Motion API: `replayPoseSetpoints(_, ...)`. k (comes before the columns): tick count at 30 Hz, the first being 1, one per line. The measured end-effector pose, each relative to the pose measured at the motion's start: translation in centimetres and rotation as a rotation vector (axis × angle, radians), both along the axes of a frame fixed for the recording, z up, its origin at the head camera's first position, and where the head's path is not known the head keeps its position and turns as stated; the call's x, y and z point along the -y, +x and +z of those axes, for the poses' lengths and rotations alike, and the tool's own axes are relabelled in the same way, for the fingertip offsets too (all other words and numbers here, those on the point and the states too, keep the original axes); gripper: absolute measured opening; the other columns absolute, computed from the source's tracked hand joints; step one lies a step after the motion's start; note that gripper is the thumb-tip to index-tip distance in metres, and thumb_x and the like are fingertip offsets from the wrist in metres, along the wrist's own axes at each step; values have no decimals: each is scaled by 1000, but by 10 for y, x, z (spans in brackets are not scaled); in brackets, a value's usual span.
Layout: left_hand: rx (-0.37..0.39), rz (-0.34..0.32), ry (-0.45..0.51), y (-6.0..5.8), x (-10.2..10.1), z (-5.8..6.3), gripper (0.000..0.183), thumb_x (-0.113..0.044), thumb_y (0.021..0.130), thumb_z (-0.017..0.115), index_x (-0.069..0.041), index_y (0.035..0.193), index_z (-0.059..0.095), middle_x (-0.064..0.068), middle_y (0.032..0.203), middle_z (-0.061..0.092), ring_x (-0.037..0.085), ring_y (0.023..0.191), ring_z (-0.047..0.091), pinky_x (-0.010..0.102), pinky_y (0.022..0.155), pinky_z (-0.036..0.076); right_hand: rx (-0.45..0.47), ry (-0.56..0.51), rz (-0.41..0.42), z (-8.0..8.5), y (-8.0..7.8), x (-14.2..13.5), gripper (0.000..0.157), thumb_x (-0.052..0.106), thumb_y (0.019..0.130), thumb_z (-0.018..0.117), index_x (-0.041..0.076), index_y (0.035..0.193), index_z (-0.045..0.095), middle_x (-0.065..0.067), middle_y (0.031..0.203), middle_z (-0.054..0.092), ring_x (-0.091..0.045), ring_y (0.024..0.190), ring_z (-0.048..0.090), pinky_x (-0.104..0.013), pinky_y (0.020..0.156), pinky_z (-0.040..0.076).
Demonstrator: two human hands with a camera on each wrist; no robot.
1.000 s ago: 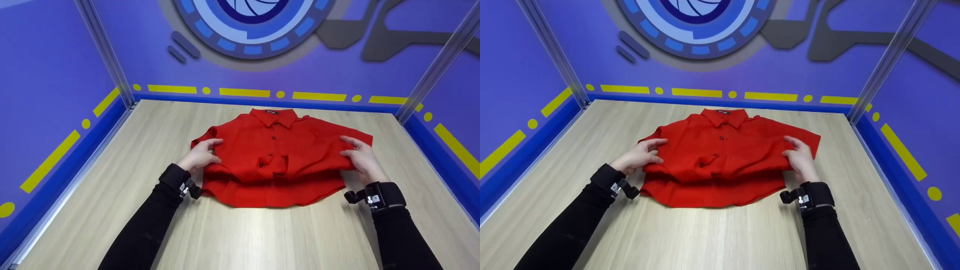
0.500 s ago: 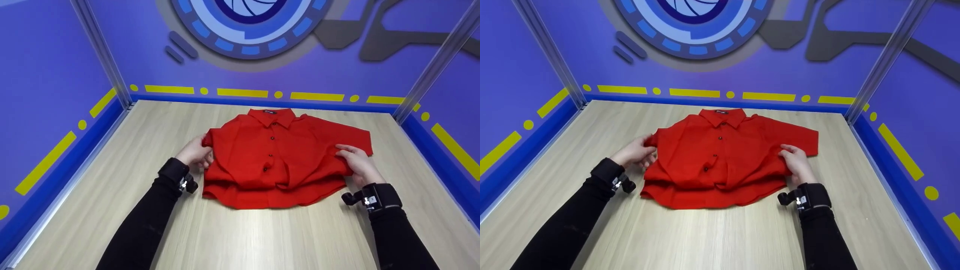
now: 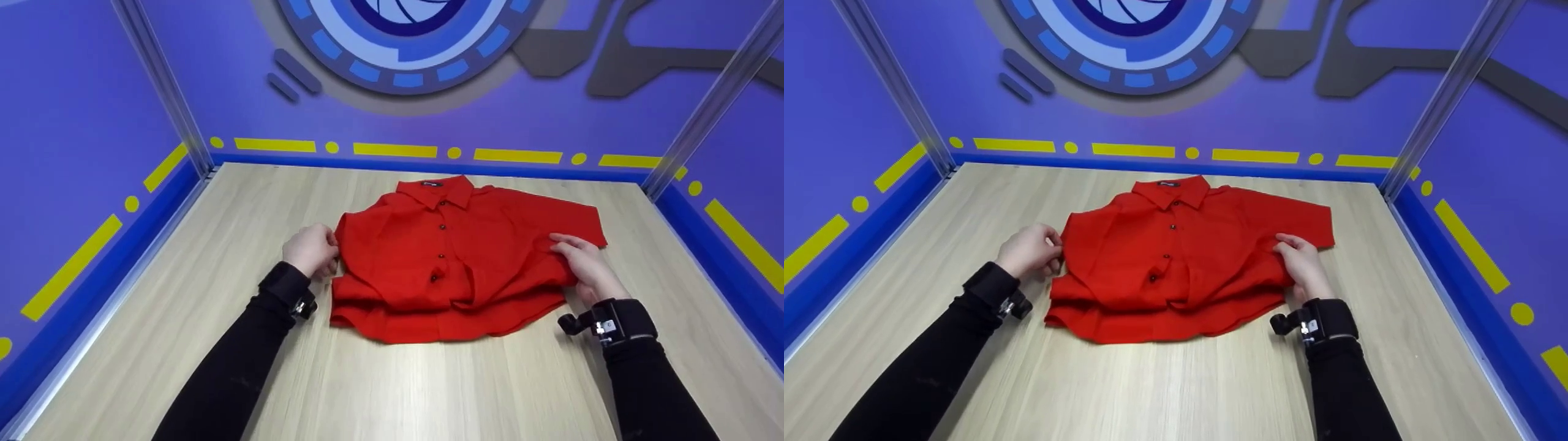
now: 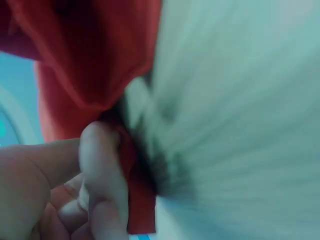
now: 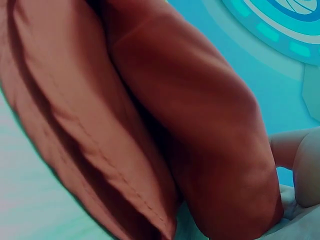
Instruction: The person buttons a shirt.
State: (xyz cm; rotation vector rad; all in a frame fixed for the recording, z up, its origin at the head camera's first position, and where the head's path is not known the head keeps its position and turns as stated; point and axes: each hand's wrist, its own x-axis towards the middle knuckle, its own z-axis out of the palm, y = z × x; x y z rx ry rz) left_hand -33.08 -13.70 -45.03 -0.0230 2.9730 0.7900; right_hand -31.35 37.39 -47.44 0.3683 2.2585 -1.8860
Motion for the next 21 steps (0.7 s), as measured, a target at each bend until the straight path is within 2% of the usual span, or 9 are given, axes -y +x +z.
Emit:
replayPoseSetpoints(3, -80, 59, 84, -3, 13, 10, 14, -21, 90, 54, -17, 95, 67, 0, 79, 73, 20, 68, 70, 33, 59, 50, -17, -58, -21, 2, 0, -1, 51, 22, 100, 48, 18, 150, 36, -7, 158, 19, -10, 116, 42, -18, 87, 46)
replayPoseSetpoints(6, -256, 155, 190, -9, 30, 24, 25, -22, 92, 51, -18, 110, 67, 4, 93, 72, 23, 81, 65, 35, 67, 47, -54, -207, -53, 5, 0, -3, 52, 16, 100, 49, 22, 150, 37, -5, 156, 20, -12, 117, 45, -20, 86, 50)
replayPoseSetpoints(7, -314, 165, 218, -11, 35, 28, 30, -22, 93, 50, -17, 118, 65, 6, 103, 70, 24, 88, 64, 37, 72, 47, -75, -276, -55, 6, -1, -3, 52, 14, 100, 50, 23, 150, 36, -4, 155, 19, -13, 119, 45, -21, 87, 51)
replayPoseSetpoints(9, -353, 132, 309, -14, 42, 34, 44, -24, 97, 47, -16, 140, 50, 14, 120, 64, 29, 97, 59, 40, 81, 45, -117, -392, -30, 7, -1, -2, 55, 13, 100, 51, 25, 151, 34, -3, 155, 18, -15, 125, 44, -23, 91, 52)
replayPoseSetpoints(10, -339, 97, 358, -15, 44, 34, 52, -25, 98, 47, -15, 149, 38, 18, 133, 56, 31, 102, 56, 41, 87, 43, -134, -429, -6, 8, -2, -2, 56, 14, 100, 52, 26, 151, 32, -3, 156, 17, -16, 127, 42, -24, 92, 52)
replayPoseSetpoints(12, -262, 25, 388, -16, 47, 30, 69, -27, 100, 49, -14, 156, 12, 26, 141, 45, 33, 105, 54, 41, 91, 43, -147, -447, 51, 7, -2, 0, 62, 17, 100, 54, 27, 154, 25, -3, 158, 13, -18, 132, 38, -25, 95, 50)
replayPoseSetpoints(15, -80, 6, 437, -16, 43, 14, 85, -23, 97, 54, -20, 156, -8, 29, 139, 44, 32, 98, 62, 39, 84, 52, -98, -324, 88, 6, -1, 4, 74, 25, 98, 57, 26, 156, 11, -4, 159, 9, -17, 130, 37, -21, 93, 50)
replayPoseSetpoints(18, 48, 65, 491, -16, 36, -6, 86, -15, 93, 57, -24, 157, -1, 22, 108, 59, 31, 74, 68, 36, 58, 55, -17, -214, 83, 4, 0, 6, 83, 31, 96, 60, 24, 157, 3, -6, 159, 8, -15, 126, 37, -18, 91, 48)
replayPoseSetpoints(21, 94, 103, 568, -17, 30, -17, 69, -9, 91, 57, -19, 153, 29, 13, 97, 61, 24, 65, 67, 30, 48, 48, 22, -185, 86, 3, 1, 5, 80, 31, 97, 59, 25, 157, 6, -7, 157, 13, -17, 125, 39, -21, 92, 48)
